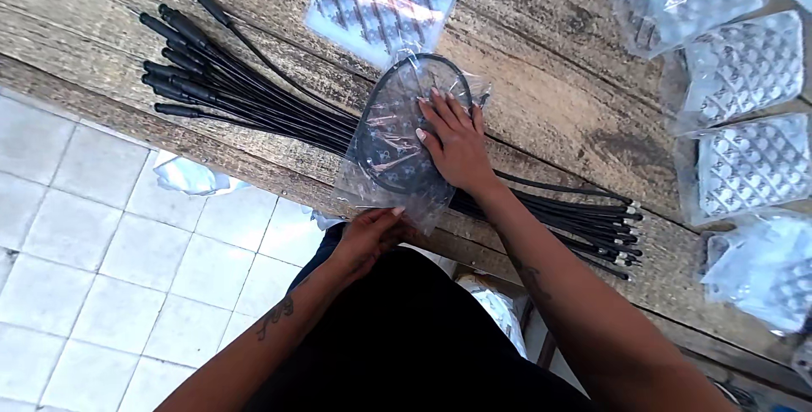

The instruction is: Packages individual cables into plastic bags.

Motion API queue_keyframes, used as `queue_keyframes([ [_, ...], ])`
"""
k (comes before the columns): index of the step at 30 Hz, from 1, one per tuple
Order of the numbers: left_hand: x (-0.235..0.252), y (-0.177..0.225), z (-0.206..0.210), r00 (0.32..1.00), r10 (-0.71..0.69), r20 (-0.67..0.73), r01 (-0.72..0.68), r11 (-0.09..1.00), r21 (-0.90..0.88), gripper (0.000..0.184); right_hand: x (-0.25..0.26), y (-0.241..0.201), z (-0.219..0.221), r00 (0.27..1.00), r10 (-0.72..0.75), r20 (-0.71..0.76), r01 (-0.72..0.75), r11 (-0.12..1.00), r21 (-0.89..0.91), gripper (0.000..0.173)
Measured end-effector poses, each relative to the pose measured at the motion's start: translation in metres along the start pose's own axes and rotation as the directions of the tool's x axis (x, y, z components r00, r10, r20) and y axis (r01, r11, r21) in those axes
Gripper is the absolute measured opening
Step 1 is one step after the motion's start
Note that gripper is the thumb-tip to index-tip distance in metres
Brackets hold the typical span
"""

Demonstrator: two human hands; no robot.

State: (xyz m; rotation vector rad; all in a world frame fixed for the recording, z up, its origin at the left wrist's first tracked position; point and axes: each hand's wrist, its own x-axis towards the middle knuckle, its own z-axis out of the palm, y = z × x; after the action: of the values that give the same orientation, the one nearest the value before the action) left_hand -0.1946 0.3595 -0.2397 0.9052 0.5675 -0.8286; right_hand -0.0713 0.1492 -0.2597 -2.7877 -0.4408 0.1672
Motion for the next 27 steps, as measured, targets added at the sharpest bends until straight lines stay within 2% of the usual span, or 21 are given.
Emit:
queue_keyframes([
  [4, 0.0005, 0.0049, -0.0015, 0.997, 0.070, -0.031, -0.070, 0.997, -0.021, 0.022, 0.0002, -0.0007, 0.0001, 1.000, -0.003, -0.005, 0.003, 1.000, 0.007, 0.055],
  [9, -0.0016, 0.0065, -0.0010, 0.993, 0.098, -0.058, -0.094, 0.993, 0.065, 0.019, -0.0001, -0.0004, -0.0001, 1.000, 0.000, -0.009, 0.000, 1.000, 0.018, 0.054],
  [13, -0.0029, 0.0024, -0.0012, 0.987, 0.117, -0.108, -0.113, 0.992, 0.048, 0.017, 0.0001, -0.0004, 0.0000, 1.000, -0.001, -0.011, 0.001, 1.000, 0.013, 0.054],
  [19, -0.0041, 0.0001, 0.0009, 0.987, 0.063, -0.149, -0.058, 0.998, 0.037, 0.017, 0.0001, -0.0010, 0.0000, 1.000, -0.003, -0.006, 0.004, 1.000, 0.008, 0.053],
  [24, -0.0036, 0.0032, 0.0031, 0.993, 0.087, -0.083, -0.084, 0.996, 0.040, 0.024, 0.0010, -0.0027, -0.0006, 1.000, 0.010, 0.000, -0.009, 1.000, 0.011, 0.054],
  [27, 0.0024, 0.0042, 0.0021, 0.991, 0.130, -0.025, -0.130, 0.991, -0.031, 0.023, 0.0016, -0.0015, 0.0005, 1.000, 0.006, -0.007, -0.005, 1.000, 0.013, 0.054],
])
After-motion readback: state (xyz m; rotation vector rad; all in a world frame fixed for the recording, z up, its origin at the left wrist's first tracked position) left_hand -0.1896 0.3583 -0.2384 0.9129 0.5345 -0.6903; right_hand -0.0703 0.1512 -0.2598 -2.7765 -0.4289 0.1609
